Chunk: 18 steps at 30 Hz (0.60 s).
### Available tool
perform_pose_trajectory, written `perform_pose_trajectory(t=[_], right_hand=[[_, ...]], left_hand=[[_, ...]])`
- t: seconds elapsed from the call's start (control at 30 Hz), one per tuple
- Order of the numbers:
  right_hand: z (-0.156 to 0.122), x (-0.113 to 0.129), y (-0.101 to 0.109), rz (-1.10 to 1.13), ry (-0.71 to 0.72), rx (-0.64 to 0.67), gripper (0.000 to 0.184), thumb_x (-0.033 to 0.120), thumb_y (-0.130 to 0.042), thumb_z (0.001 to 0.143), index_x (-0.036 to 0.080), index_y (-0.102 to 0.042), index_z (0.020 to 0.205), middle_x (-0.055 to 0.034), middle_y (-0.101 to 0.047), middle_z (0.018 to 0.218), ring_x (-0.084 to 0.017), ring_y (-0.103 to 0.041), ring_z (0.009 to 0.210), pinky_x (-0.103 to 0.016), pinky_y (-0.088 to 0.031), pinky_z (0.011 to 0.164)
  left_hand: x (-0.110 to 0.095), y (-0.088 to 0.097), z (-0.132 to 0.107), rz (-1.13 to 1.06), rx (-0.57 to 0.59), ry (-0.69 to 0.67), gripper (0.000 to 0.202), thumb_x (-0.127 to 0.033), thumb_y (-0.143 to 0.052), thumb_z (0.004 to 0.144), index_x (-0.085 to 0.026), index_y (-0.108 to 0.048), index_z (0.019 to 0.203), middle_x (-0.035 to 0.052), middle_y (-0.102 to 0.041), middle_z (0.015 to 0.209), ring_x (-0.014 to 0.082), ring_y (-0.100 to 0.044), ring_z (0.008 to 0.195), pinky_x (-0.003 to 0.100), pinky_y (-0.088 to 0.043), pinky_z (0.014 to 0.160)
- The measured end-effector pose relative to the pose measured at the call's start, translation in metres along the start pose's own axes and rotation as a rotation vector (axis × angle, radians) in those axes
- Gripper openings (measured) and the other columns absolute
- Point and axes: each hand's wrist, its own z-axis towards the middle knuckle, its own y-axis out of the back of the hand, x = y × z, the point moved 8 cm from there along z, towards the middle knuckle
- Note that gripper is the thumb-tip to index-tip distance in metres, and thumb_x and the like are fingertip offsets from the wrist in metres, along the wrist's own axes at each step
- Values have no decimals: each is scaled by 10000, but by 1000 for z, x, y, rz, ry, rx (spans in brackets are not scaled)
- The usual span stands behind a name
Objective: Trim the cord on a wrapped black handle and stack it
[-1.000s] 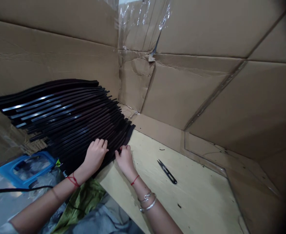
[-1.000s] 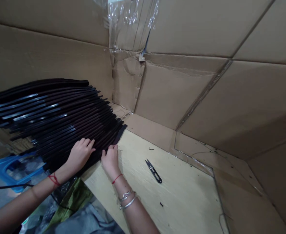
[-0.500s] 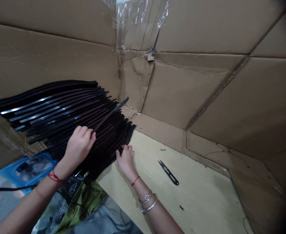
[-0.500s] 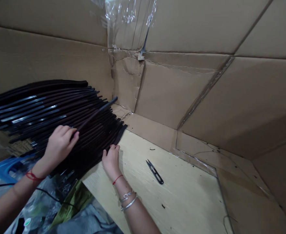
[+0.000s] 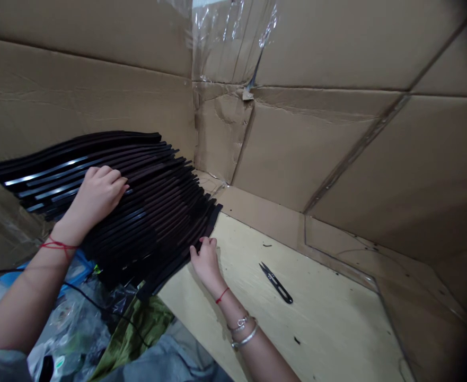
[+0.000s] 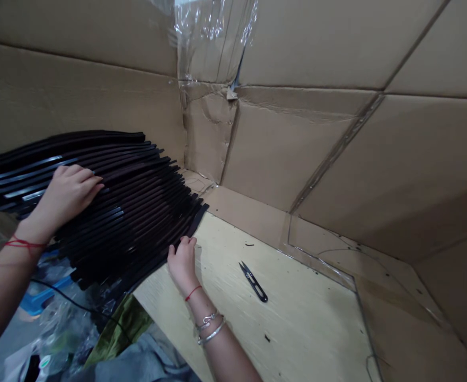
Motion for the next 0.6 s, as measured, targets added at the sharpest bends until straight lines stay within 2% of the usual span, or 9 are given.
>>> perform_pose_trajectory(t=[0.17, 0.3, 0.4, 0.47, 0.5, 0.6], right_hand=[[0, 1, 1, 4, 1, -8, 259, 160, -562, 859, 58, -565, 1097, -179, -462, 1124, -264, -589, 928, -383, -482, 900], [0, -1, 0, 16, 2, -4, 263, 156, -572, 858, 49, -561, 1099, -178, -461, 1119, -241, -604, 862, -361, -505, 840], [0, -1, 0, 27, 4, 0, 265, 153, -572, 864, 44, -558, 1106, -179, -457, 1124, -236, -605, 856, -356, -515, 815], [0, -1, 1, 33, 4, 1, 259, 142, -570, 866, 41, -557, 1104, -179, -454, 1128, -237, -604, 865, -359, -514, 828], [-1, -1, 2, 36, 3, 2, 258, 135, -570, 865, 39, -557, 1104, -180, -452, 1131, -237, -603, 871, -362, -511, 841], [-1, 0, 1, 52, 0, 2, 261, 125, -576, 859, 36, -560, 1104, -180, -451, 1133, -235, -604, 878, -366, -504, 869]], left_hand=[[3, -10, 4, 10, 37, -4, 311, -280, -385, 975, -141, -642, 869, 101, -632, 909, 266, -531, 920, 420, -367, 829], [12, -10, 3, -35, 102, 152, 322, -321, -416, 963, -132, -663, 877, 103, -630, 878, 292, -538, 939, 424, -373, 784], [12, -2, 2, -35, 126, 253, 379, -392, -419, 958, -130, -676, 866, 121, -628, 871, 339, -528, 992, 442, -389, 776], [11, 4, 1, -46, 71, 318, 413, -425, -393, 962, -119, -669, 984, 149, -635, 975, 364, -508, 1080, 457, -397, 822], [9, 4, -1, -61, 39, 334, 441, -435, -380, 963, -106, -639, 1102, 171, -622, 1091, 377, -482, 1149, 472, -390, 867], [1, -10, -4, -135, -18, 310, 560, -427, -343, 969, -61, -445, 1380, 227, -435, 1422, 379, -346, 1342, 535, -262, 1049]])
